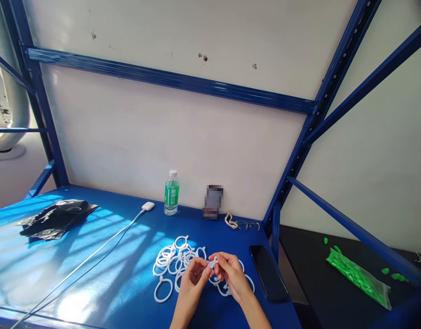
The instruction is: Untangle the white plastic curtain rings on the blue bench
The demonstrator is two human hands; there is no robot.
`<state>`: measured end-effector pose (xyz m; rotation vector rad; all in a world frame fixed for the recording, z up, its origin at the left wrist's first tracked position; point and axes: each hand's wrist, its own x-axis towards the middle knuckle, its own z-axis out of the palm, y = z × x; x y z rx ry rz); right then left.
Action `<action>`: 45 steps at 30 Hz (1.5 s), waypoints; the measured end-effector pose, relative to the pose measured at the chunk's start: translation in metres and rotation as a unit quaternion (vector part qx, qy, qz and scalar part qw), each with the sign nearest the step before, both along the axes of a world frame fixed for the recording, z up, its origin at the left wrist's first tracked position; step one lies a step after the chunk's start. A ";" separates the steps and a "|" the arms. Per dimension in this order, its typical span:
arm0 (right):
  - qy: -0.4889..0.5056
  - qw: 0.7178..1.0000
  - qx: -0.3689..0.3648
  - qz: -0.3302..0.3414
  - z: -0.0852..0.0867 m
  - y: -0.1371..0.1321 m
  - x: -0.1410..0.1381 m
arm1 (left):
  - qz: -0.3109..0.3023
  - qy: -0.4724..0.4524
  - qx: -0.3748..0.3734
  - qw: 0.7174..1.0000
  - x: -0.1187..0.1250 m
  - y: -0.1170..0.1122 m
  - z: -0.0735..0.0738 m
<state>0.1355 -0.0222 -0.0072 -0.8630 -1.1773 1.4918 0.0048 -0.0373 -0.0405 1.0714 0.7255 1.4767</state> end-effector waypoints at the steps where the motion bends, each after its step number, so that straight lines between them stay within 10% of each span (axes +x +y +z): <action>1: 0.006 1.000 -0.002 -0.001 0.000 0.000 -0.001 | -0.006 -0.008 -0.002 1.000 0.000 0.000 0.000; 14: 0.016 0.999 -0.020 -0.025 -0.009 0.001 -0.003 | -0.025 -0.017 0.001 1.000 0.001 0.000 0.001; 20: -0.110 0.992 0.026 -0.058 -0.008 0.005 -0.003 | 0.091 0.047 -0.016 0.995 -0.002 0.002 -0.003; 28: -0.555 0.768 0.239 -0.212 -0.023 0.005 0.007 | 0.332 0.333 0.047 0.881 -0.011 0.003 -0.012; 34: -0.644 0.694 0.222 -0.232 -0.033 0.005 0.009 | 0.367 0.461 0.057 0.806 -0.011 0.004 -0.018; 39: -0.608 0.716 0.239 -0.246 -0.028 0.007 0.011 | 0.380 0.488 0.059 0.784 -0.009 0.005 -0.024; 45: -0.414 0.842 0.252 -0.236 -0.012 0.007 0.008 | 0.333 0.408 0.111 0.843 -0.007 0.001 -0.010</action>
